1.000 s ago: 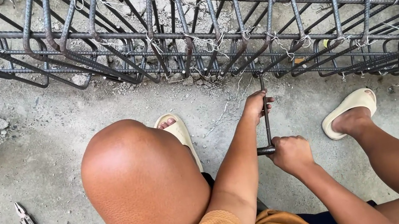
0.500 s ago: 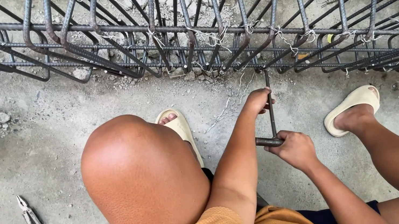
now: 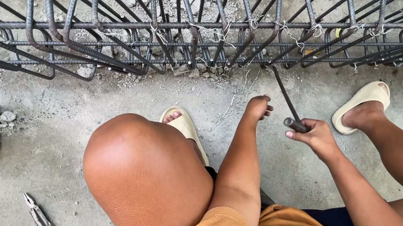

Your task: Tying steel rebar intersections with wire using a manual twisting tool

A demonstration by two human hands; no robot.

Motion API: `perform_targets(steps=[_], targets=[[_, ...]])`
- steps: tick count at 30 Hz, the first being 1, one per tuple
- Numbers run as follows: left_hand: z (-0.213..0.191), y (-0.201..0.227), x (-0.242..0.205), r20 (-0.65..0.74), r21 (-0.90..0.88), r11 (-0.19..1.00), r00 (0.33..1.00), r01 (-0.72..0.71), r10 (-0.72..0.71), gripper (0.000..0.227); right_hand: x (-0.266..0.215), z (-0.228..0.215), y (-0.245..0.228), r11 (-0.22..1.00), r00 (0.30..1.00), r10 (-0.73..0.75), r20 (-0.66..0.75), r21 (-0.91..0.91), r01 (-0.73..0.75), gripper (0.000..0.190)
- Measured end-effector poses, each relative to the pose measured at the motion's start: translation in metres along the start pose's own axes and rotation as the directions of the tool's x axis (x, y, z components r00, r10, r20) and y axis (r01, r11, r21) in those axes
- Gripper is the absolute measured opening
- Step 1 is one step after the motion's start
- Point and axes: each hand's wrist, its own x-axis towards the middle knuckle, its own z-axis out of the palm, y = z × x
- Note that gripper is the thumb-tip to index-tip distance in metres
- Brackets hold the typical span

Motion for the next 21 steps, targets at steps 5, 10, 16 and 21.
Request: perform_targets(steps=[5, 10, 16, 21], targets=[[-0.007, -0.037, 0.013, -0.037, 0.048, 0.998, 0.999, 0.040, -0.038, 0.043, 0.023, -0.012, 0.024, 0.983, 0.997, -0.055, -0.046, 0.174, 0.062, 0.029], [-0.018, -0.069, 0.020, -0.045, 0.133, 0.987, 0.996, 0.088, -0.082, 0.044, 0.032, -0.024, 0.035, 0.985, 0.982, -0.160, -0.098, -0.083, 0.152, 0.034], [-0.020, -0.079, 0.024, -0.050, 0.162, 0.980, 0.993, 0.118, -0.111, 0.041, 0.037, -0.029, 0.044, 0.719, 0.803, -0.554, -0.220, -0.612, 0.329, 0.043], [-0.019, -0.076, 0.022, -0.045, 0.185, 0.977, 0.994, 0.110, -0.104, 0.042, 0.058, -0.038, 0.059, 0.483, 0.643, -0.750, -0.157, -0.795, 0.369, 0.035]])
